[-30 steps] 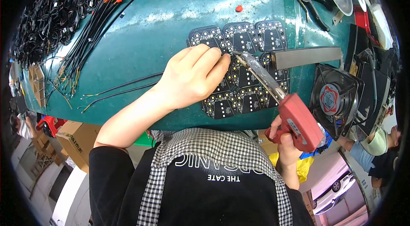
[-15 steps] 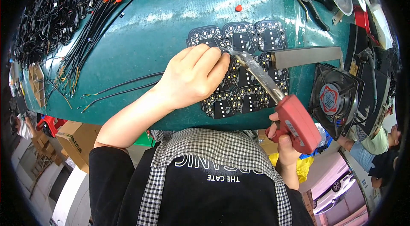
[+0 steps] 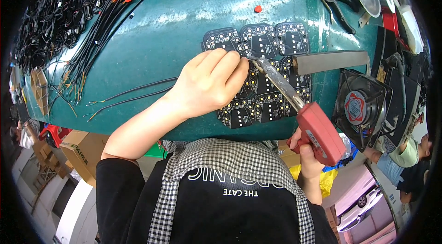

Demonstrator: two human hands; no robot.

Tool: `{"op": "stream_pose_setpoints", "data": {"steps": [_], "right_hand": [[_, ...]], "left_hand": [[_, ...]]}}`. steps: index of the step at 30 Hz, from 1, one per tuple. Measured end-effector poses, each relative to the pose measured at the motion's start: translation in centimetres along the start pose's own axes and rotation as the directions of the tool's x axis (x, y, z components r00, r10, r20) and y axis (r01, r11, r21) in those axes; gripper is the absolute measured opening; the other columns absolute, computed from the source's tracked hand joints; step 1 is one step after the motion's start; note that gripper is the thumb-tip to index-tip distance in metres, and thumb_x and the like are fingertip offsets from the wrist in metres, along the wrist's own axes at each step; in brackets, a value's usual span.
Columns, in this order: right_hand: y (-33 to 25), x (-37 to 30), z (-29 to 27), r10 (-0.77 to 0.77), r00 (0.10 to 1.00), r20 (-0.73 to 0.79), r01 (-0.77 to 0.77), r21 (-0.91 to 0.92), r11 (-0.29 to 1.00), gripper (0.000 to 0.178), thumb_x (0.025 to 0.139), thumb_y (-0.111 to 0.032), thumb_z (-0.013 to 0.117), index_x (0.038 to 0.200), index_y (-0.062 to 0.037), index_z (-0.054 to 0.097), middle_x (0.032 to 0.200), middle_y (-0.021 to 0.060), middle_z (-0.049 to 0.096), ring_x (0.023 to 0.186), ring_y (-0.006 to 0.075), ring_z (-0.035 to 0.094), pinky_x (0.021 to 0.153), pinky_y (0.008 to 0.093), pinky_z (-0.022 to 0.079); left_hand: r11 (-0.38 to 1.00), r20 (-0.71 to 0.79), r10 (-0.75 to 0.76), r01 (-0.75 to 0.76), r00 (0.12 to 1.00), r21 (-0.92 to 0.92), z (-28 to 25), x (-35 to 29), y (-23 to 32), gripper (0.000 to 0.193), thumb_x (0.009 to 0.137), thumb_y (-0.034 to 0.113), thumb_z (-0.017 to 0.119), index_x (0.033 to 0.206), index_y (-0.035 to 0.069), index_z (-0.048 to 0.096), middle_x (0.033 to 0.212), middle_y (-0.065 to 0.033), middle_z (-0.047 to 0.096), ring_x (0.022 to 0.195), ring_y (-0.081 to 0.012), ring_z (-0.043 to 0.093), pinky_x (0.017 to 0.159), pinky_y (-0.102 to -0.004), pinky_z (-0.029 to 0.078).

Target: The person takes wires and positions them onto circuit boards, then solders the wire connections onto the boards using a soldering gun.

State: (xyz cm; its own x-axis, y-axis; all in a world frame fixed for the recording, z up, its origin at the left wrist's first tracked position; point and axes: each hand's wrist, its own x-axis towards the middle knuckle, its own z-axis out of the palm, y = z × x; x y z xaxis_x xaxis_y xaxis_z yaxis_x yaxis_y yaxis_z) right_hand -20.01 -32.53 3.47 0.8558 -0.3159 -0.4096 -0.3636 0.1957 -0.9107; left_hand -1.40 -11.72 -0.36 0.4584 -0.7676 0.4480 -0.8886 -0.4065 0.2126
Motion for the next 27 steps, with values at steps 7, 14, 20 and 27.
{"op": "stream_pose_setpoints", "data": {"steps": [7,14,20,27], "right_hand": [[-1.3,0.5,0.6,-0.039,0.999,0.022,0.035,0.139,0.99,0.069,0.074,-0.027,0.077,0.126,0.0051,0.045,0.109,0.0199,0.059,0.069,0.0147,0.058,0.06,0.0242,0.047],[-1.6,0.9,0.6,-0.081,0.994,0.077,0.074,0.08,0.994,0.06,0.077,-0.022,0.072,0.124,0.0042,0.047,0.111,0.0213,0.058,0.07,0.0159,0.057,0.061,0.025,0.046],[-1.6,1.3,1.4,-0.098,0.993,0.063,0.102,-0.057,0.993,0.065,0.081,-0.04,0.067,0.121,0.0057,0.045,0.1,0.018,0.059,0.062,0.0145,0.054,0.055,0.0249,0.045],[-1.3,1.5,1.6,-0.11,0.992,0.056,0.116,-0.122,0.986,0.061,0.082,-0.042,0.065,0.116,0.006,0.048,0.086,0.0115,0.057,0.061,0.0134,0.053,0.053,0.0258,0.044]], "left_hand": [[1.0,0.005,-0.007,0.007,1.0,0.001,-0.1,-0.1,0.1,0.032,0.06,0.007,0.061,0.09,0.001,0.065,0.084,-0.007,0.055,0.069,-0.0183,0.057,0.056,-0.0281,0.047],[0.981,-0.031,-0.09,0.083,0.995,-0.174,0.1,0.2,-0.2,0.029,0.06,0.0,0.066,0.089,-0.001,0.065,0.084,-0.0083,0.056,0.069,-0.0202,0.057,0.057,-0.0294,0.047],[0.958,-0.044,-0.185,0.171,0.982,-0.23,0.0,0.2,-0.2,0.029,0.061,-0.003,0.068,0.089,-0.003,0.064,0.083,-0.0086,0.056,0.069,-0.0214,0.058,0.058,-0.0307,0.048],[0.971,-0.004,-0.172,0.169,0.985,-0.169,0.1,0.3,0.0,0.033,0.057,-0.002,0.068,0.09,-0.003,0.063,0.085,-0.009,0.055,0.07,-0.0222,0.057,0.059,-0.031,0.048]]}}
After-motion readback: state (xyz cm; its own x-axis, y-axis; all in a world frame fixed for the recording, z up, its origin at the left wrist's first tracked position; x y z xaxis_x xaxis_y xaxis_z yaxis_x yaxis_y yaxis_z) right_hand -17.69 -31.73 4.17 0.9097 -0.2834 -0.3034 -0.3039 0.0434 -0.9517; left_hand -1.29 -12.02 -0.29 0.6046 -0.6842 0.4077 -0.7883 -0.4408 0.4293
